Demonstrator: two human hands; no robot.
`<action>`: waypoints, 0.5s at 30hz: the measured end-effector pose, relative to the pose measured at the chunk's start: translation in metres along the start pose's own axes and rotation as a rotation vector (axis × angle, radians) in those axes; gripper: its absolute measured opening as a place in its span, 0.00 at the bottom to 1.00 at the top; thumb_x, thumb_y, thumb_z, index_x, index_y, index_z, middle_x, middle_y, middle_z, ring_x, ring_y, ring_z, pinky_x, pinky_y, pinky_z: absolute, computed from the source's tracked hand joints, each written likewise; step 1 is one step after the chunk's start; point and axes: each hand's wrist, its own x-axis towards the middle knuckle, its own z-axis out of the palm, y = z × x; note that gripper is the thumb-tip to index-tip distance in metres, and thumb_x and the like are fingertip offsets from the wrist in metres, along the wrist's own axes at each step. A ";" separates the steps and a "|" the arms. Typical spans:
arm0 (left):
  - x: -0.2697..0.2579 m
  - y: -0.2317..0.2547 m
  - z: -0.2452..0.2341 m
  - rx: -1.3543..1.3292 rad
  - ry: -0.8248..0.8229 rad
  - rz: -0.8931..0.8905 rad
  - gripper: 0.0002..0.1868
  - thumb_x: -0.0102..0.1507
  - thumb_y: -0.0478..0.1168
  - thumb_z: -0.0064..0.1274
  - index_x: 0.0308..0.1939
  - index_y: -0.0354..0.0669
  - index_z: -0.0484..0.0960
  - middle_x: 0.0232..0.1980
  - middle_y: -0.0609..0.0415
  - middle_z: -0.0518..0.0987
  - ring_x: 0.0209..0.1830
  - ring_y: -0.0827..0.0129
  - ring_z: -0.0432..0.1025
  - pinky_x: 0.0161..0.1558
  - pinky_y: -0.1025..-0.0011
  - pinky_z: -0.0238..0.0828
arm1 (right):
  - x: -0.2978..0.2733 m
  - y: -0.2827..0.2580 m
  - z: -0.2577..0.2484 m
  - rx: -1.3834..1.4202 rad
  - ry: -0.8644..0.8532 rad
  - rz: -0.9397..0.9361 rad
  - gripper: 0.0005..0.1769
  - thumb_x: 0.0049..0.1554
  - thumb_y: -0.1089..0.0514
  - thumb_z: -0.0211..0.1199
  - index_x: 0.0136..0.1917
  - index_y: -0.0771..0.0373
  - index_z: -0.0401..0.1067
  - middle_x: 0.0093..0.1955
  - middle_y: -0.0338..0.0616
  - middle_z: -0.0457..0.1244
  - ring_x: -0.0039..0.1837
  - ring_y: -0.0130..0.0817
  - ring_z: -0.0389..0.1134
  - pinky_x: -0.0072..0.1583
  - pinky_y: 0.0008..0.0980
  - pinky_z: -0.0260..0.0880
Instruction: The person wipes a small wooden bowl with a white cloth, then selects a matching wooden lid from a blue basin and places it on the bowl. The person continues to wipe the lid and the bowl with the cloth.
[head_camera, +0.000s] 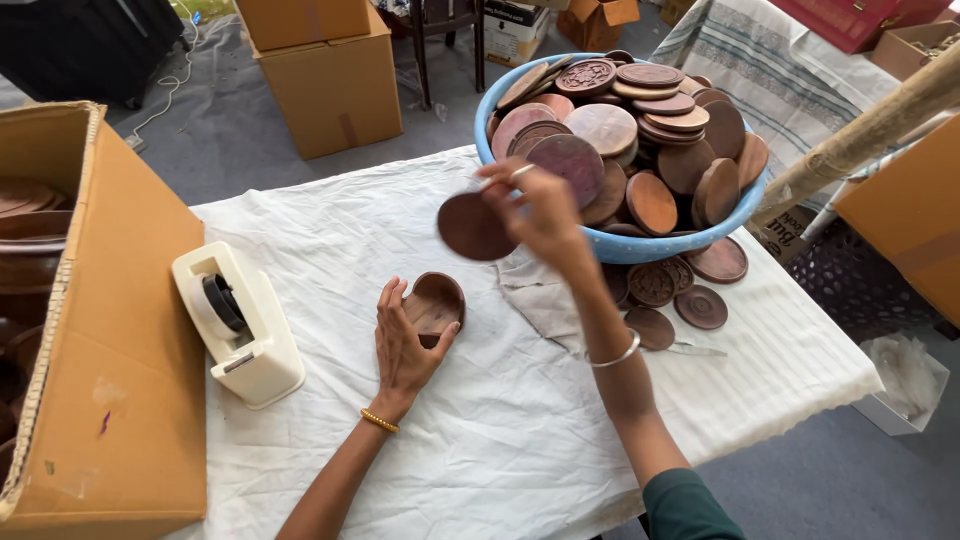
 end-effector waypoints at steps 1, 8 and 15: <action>0.000 -0.001 0.001 -0.002 -0.002 0.002 0.53 0.54 0.53 0.70 0.73 0.40 0.54 0.76 0.44 0.56 0.72 0.51 0.60 0.64 0.53 0.65 | -0.003 0.016 -0.018 -0.002 0.002 0.001 0.12 0.59 0.65 0.63 0.57 0.61 0.77 0.52 0.45 0.72 0.50 0.32 0.75 0.47 0.30 0.78; -0.001 -0.003 0.001 -0.003 -0.042 -0.013 0.49 0.56 0.52 0.68 0.72 0.42 0.56 0.76 0.45 0.58 0.73 0.51 0.58 0.66 0.52 0.63 | -0.032 0.090 -0.131 -0.265 0.646 0.255 0.10 0.70 0.62 0.59 0.64 0.61 0.73 0.49 0.41 0.70 0.48 0.26 0.71 0.49 0.27 0.72; -0.001 -0.007 0.004 -0.008 -0.085 -0.034 0.45 0.56 0.52 0.67 0.70 0.42 0.59 0.74 0.45 0.59 0.70 0.51 0.60 0.65 0.54 0.64 | -0.045 0.124 -0.164 0.086 0.601 0.427 0.24 0.62 0.58 0.74 0.67 0.62 0.69 0.48 0.39 0.73 0.49 0.21 0.76 0.51 0.20 0.76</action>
